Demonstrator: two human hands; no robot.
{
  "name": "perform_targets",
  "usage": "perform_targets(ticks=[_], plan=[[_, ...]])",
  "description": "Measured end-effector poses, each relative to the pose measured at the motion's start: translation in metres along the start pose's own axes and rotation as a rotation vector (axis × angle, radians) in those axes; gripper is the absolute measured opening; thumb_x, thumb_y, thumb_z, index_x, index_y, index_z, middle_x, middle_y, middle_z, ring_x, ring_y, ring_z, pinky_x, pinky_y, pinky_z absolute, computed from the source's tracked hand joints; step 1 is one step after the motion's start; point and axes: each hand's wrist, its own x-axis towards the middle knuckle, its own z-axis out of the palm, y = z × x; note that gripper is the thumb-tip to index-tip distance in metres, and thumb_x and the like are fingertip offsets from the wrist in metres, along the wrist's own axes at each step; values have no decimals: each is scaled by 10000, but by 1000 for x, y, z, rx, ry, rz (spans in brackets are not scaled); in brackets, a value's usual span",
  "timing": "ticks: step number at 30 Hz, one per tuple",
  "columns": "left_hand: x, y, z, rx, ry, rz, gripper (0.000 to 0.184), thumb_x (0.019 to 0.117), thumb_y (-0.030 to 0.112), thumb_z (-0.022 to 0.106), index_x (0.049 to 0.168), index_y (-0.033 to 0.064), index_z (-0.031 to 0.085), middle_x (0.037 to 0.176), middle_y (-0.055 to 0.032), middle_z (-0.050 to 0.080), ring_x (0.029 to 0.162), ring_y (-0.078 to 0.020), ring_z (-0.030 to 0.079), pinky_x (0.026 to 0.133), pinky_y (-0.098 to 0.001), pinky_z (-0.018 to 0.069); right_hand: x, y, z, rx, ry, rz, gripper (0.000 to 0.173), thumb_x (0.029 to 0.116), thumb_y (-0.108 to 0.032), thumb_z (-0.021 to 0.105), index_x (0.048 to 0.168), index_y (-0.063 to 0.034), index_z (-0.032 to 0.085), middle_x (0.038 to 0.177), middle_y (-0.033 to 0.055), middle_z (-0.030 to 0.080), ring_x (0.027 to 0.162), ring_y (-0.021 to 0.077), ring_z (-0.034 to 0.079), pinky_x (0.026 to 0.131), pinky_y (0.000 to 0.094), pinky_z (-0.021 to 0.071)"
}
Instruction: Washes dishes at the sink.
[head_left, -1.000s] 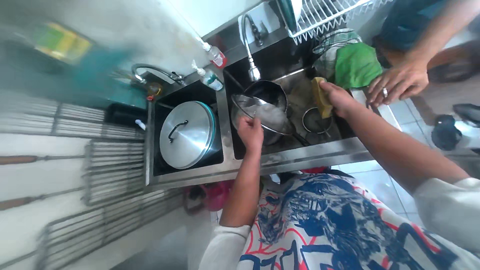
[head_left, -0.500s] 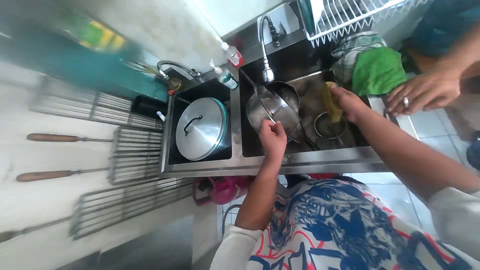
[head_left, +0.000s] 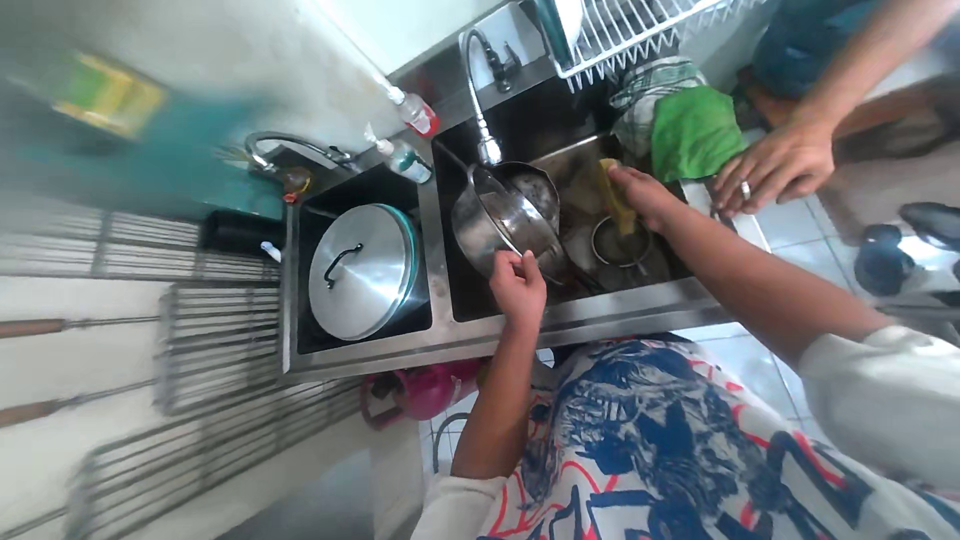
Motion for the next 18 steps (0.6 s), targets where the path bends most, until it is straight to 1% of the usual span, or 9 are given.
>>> perform_targets(ticks=[4,7,11,13,14,17,18], plan=[[-3,-3,3,-17,1,17,119,953,53,648,903,6,551,634,-14,555,520,-60,560,525,-238,523,2,0,2,-13,4,8,529,1104,-471,431,1469,-95,506,1318,181,613,1116,288,641,942,483,545],[-3,-3,4,-21,12,22,123,950,50,652,898,13,548,626,-10,548,512,-60,552,513,-237,516,3,-3,5,-25,-9,22,521,1102,-475,434,1459,-102,510,1306,174,614,1102,279,639,933,475,543],[-4,-4,1,-33,17,31,127,952,48,648,889,18,542,645,-12,557,526,-63,568,521,-237,528,6,-4,9,-32,-29,22,526,1102,-474,435,1487,-119,489,1324,174,613,1127,284,640,946,482,544],[-5,-4,-4,-23,8,35,119,950,52,649,900,2,553,655,-20,566,539,-61,565,531,-237,516,9,-2,10,-54,-48,6,532,1104,-467,432,1495,-109,486,1365,186,603,1179,302,633,988,509,535],[-6,-5,-8,-17,9,44,115,945,51,648,899,7,552,653,-8,561,539,-44,553,530,-217,503,9,-1,10,-60,-54,4,537,1102,-470,435,1496,-108,487,1365,187,604,1180,304,633,989,513,532],[-9,-9,-25,-33,7,46,120,936,30,647,880,26,541,646,21,545,536,-7,530,525,-179,484,7,1,13,-50,-58,27,539,1098,-476,447,1491,-110,491,1322,182,620,1127,294,646,952,489,546],[-10,-10,-32,-34,7,46,119,934,22,644,877,28,540,642,30,542,535,4,525,525,-170,479,6,1,13,-42,-61,37,542,1098,-474,450,1496,-108,488,1326,185,620,1127,296,648,955,488,546]])
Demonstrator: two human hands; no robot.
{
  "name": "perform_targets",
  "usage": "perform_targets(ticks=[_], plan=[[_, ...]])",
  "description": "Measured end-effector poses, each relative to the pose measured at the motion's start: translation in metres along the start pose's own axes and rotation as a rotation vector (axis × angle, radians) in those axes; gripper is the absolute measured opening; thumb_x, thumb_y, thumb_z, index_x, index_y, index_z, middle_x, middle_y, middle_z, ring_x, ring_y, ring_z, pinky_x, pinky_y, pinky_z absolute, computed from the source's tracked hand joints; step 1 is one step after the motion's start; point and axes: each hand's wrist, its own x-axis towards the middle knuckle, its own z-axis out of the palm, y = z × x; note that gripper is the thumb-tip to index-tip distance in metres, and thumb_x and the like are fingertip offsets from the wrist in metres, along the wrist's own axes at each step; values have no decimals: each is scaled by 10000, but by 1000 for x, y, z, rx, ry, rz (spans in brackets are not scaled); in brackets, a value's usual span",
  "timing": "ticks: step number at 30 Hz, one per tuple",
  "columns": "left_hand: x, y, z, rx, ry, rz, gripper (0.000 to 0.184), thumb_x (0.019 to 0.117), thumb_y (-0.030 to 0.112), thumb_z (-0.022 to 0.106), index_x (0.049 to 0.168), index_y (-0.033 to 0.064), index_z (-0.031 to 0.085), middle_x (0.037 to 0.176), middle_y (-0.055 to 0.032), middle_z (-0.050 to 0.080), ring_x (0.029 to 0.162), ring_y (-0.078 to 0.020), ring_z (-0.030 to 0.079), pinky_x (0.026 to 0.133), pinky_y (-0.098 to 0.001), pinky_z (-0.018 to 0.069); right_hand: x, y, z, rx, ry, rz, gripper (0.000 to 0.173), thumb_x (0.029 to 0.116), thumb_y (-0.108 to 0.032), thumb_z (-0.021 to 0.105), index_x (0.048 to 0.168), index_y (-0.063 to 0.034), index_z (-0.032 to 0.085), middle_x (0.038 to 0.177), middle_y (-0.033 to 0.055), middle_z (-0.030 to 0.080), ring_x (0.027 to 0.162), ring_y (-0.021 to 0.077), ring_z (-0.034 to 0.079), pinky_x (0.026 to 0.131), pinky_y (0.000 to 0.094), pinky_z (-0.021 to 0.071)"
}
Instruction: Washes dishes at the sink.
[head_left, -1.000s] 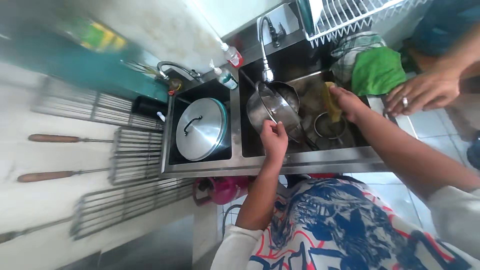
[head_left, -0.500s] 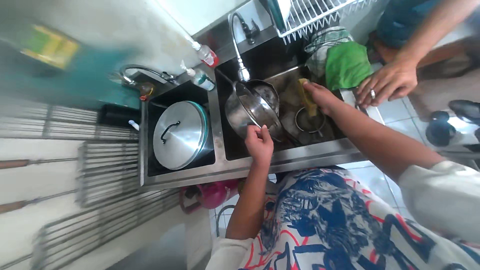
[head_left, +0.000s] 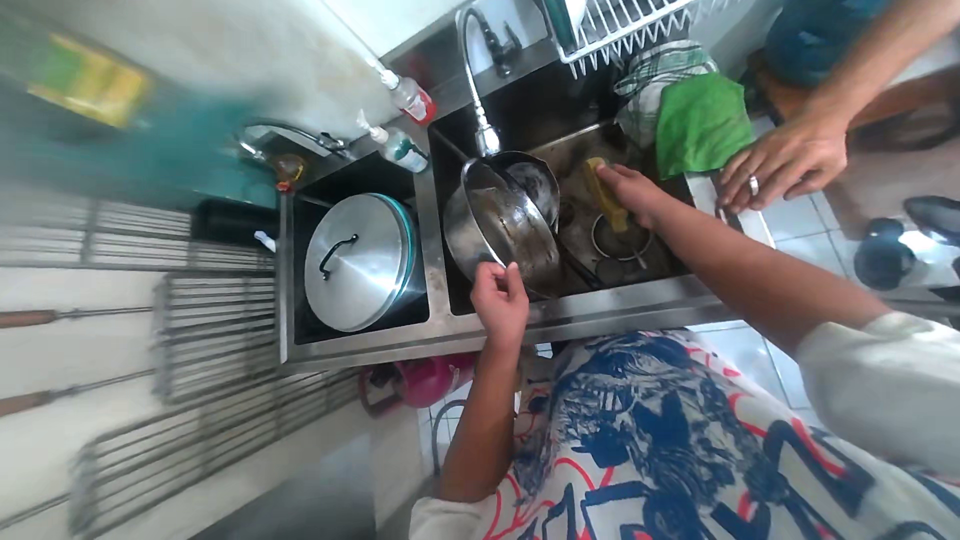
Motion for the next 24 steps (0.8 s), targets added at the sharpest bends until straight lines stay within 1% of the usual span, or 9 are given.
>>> perform_targets(ticks=[1,3,7,11,14,18,20,22,24], plan=[[-1,-1,-8,1,-4,-6,116,936,19,642,879,26,540,644,34,543,539,10,526,530,-165,482,-1,1,0,3,-6,4,544,1098,-473,449,1500,-108,484,1323,184,622,1115,292,653,948,482,551],[-1,-3,-25,1,-7,-34,119,938,15,639,883,27,535,648,39,548,543,12,534,536,-166,486,-1,4,2,-4,-14,4,532,1102,-472,439,1488,-110,490,1277,175,632,1042,275,663,888,458,566],[3,-6,-53,28,8,-29,138,941,6,635,877,51,521,651,59,556,543,17,550,528,-168,501,-3,6,7,-12,-32,10,513,1111,-449,426,1478,-98,494,1242,175,637,1009,266,665,876,448,566],[7,-5,-68,120,2,21,121,943,32,639,889,46,532,664,59,554,551,39,530,528,-140,473,-3,10,12,-18,-41,27,523,1110,-452,429,1494,-101,481,1268,184,633,1039,281,665,897,460,563],[9,-4,-73,211,-2,42,118,951,54,639,891,33,540,656,39,545,544,28,519,523,-149,461,-1,13,16,-30,-36,18,507,1110,-452,426,1463,-96,506,1207,163,649,965,252,670,841,429,572],[12,-7,-75,319,-8,34,124,952,66,652,900,15,552,660,1,547,535,-10,519,516,-179,464,2,15,22,-24,-32,8,504,1105,-458,438,1441,-93,528,1187,157,655,971,243,671,858,434,573],[13,-7,-76,356,-8,23,129,959,77,654,903,10,559,658,-8,555,530,-19,530,515,-191,474,-1,11,26,-17,-40,19,500,1109,-453,430,1456,-102,514,1218,158,645,1010,246,663,886,435,564],[14,-6,-76,390,-11,19,141,961,88,658,898,4,565,650,-22,554,525,-41,532,513,-213,477,-2,9,29,-25,-46,22,508,1111,-453,421,1480,-111,493,1237,158,638,1022,249,662,890,434,564],[16,-7,-76,439,-18,49,152,960,98,658,890,-6,571,646,-38,548,526,-75,535,515,-243,484,-1,10,31,-32,-45,11,513,1112,-452,421,1483,-106,490,1263,168,633,1054,266,664,905,456,568]])
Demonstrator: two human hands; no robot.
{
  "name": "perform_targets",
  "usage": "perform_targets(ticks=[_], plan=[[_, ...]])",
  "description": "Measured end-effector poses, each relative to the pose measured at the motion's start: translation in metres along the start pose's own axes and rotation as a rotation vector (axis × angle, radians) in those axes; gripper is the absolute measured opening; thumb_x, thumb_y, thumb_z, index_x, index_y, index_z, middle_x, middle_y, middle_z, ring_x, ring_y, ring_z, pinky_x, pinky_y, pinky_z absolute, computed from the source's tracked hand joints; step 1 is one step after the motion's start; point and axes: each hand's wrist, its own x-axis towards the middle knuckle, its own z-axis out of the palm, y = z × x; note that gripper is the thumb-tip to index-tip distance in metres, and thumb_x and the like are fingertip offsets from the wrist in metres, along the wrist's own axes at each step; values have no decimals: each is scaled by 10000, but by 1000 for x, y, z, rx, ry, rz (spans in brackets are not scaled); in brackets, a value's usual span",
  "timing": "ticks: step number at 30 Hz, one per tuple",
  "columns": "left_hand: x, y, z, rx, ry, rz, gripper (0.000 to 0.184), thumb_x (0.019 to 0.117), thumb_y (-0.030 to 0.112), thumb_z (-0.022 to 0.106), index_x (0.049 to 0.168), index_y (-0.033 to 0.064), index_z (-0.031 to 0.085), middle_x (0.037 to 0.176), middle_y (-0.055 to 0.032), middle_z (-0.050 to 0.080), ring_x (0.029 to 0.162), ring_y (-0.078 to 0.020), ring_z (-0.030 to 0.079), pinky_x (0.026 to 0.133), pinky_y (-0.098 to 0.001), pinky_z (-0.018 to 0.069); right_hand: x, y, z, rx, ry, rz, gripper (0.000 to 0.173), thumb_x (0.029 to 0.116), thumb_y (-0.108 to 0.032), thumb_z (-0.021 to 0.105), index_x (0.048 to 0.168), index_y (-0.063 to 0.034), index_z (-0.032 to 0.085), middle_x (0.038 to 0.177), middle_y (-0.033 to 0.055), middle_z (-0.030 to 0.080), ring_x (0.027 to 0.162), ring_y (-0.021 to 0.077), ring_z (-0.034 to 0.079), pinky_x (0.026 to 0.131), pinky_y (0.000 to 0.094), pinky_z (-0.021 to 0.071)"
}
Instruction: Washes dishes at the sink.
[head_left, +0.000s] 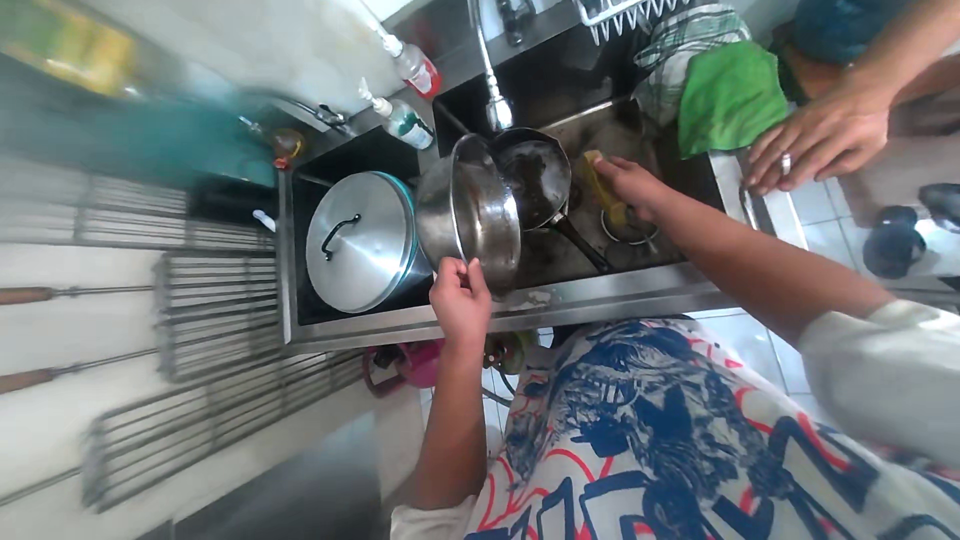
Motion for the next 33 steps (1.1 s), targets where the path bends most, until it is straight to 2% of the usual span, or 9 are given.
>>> perform_targets(ticks=[2,7,13,17,20,24,27,29,33], plan=[[2,-1,1,47,3,46,176,963,106,663,878,-22,578,638,-69,553,517,-128,537,508,-295,485,4,3,1,-9,11,-16,518,1105,-455,438,1468,-92,504,1293,187,630,1088,298,664,920,494,565],[7,-4,5,105,8,127,202,966,113,676,849,-31,596,663,-104,581,531,-175,573,518,-329,516,4,1,3,-8,0,3,528,1109,-454,429,1491,-94,478,1344,191,605,1126,304,654,942,494,560],[17,-11,-2,91,21,66,192,974,135,680,888,-22,611,663,-87,589,525,-151,562,514,-315,501,4,1,2,-30,14,-4,506,1109,-453,427,1452,-90,512,1252,175,639,1038,270,665,898,457,564],[40,-41,-10,-186,67,-86,180,1015,141,623,923,51,497,678,-1,479,530,-64,467,514,-233,440,2,0,3,2,33,25,524,1106,-479,416,1467,-110,500,1210,156,647,982,246,667,851,436,571],[54,-67,-8,-373,101,-226,205,1030,143,585,878,103,453,669,34,435,541,-49,441,525,-219,413,1,2,3,22,30,49,546,1104,-493,408,1492,-116,481,1272,160,631,1046,266,657,889,457,562],[60,-84,9,-648,93,-415,211,1056,166,556,880,129,446,704,19,480,593,-84,517,560,-274,504,0,6,-1,75,49,86,566,1092,-558,377,1471,-158,505,1165,111,675,953,229,677,814,428,579],[64,-79,27,-840,121,-495,195,1059,143,547,887,130,455,728,16,511,624,-91,550,592,-279,529,-5,5,-2,143,103,110,583,1070,-597,401,1458,-177,514,1127,92,687,928,217,685,795,418,590],[68,-81,44,-923,142,-510,177,1060,122,532,893,122,471,721,21,534,600,-74,561,566,-244,527,-13,1,0,186,132,124,567,1075,-583,397,1459,-180,509,1122,81,684,920,205,684,785,402,589],[74,-92,82,-1050,88,-549,122,1071,152,512,965,101,477,801,-6,536,659,-99,552,629,-282,517,-24,2,1,219,175,135,567,1064,-603,403,1385,-158,544,1030,59,681,847,180,670,728,373,575]])
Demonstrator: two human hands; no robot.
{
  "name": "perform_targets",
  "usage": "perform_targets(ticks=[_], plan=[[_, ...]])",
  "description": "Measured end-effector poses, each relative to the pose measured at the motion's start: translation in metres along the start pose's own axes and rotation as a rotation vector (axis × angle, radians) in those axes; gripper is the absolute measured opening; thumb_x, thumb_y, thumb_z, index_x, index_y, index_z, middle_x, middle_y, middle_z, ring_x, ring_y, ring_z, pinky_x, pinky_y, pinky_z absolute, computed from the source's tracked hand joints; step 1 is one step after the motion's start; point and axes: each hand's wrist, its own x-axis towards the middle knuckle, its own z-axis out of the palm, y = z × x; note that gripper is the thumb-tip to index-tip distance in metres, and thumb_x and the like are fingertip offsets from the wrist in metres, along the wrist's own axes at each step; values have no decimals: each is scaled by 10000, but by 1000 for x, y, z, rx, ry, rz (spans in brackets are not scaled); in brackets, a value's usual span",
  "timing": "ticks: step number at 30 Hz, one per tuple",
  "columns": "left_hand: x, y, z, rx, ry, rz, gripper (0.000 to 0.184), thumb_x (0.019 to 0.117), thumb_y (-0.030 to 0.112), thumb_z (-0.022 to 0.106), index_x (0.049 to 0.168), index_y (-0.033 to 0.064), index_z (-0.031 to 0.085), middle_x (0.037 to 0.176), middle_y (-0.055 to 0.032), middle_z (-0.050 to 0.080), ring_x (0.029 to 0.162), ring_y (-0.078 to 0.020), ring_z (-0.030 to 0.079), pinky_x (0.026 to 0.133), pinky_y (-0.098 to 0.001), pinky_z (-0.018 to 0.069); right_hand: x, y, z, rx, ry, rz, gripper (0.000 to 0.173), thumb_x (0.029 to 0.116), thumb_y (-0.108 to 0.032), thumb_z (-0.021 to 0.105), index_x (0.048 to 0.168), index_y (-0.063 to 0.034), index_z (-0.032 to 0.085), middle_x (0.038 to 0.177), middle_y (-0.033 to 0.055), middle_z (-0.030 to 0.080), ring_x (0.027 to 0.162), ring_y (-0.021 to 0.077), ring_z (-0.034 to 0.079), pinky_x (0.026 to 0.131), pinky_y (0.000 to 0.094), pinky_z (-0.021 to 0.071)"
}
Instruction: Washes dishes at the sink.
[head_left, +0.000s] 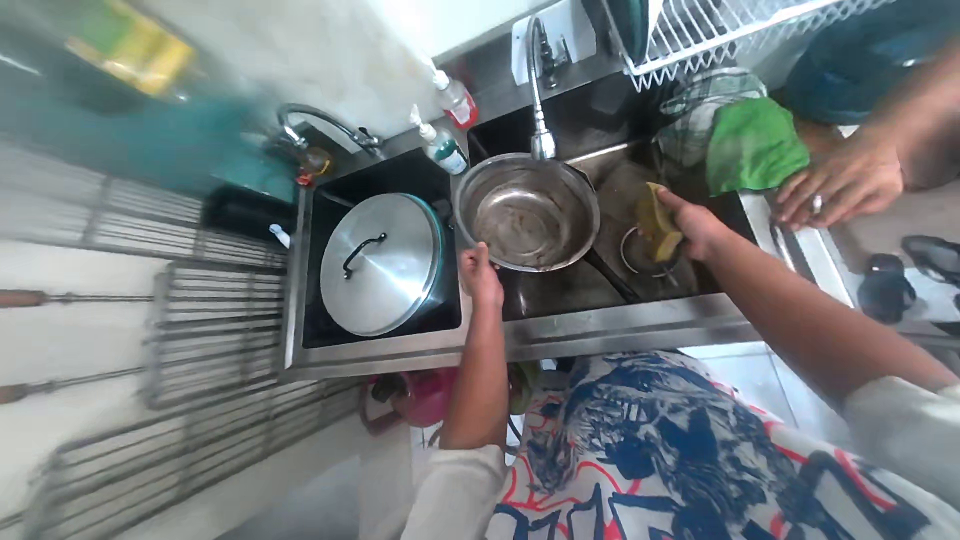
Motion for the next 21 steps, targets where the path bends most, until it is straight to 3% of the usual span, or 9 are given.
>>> perform_targets(ticks=[3,7,12,15,17,21], plan=[[5,-12,11,-66,-16,-55,82,1074,120,488,1001,84,480,826,-20,553,704,-113,582,673,-290,532,-6,5,-2,24,40,-6,574,1053,-610,428,1349,-142,578,1017,63,702,852,185,691,732,371,589],[8,-30,17,-112,-57,-161,116,1088,118,458,1125,11,485,973,-107,583,851,-174,614,788,-360,552,-15,15,0,69,80,-2,531,1081,-549,412,1360,-126,569,1028,77,697,867,191,690,753,370,591],[10,-44,19,-144,-59,-277,159,1095,129,453,1172,-8,480,993,-118,563,848,-167,598,784,-331,546,-31,24,11,132,136,4,502,1098,-518,380,1333,-120,575,1016,68,696,859,182,691,753,371,594],[13,-43,17,-11,-91,-342,225,1098,169,476,1169,-42,505,931,-120,552,749,-155,569,713,-311,535,-37,29,18,216,68,-7,491,1110,-499,331,1352,-133,551,1009,70,697,851,187,696,737,361,598],[16,-36,11,96,-145,-397,268,1100,212,487,1182,-41,518,873,-92,535,665,-128,534,652,-280,516,-46,29,28,299,11,-24,479,1112,-483,291,1335,-148,550,1008,69,700,853,188,703,732,366,608],[16,-21,-10,194,-318,-454,300,1102,213,484,1253,-43,520,930,-101,580,698,-125,580,670,-266,533,-59,27,55,403,18,-42,419,1111,-429,318,1251,-133,580,993,56,713,878,169,712,766,372,615]])
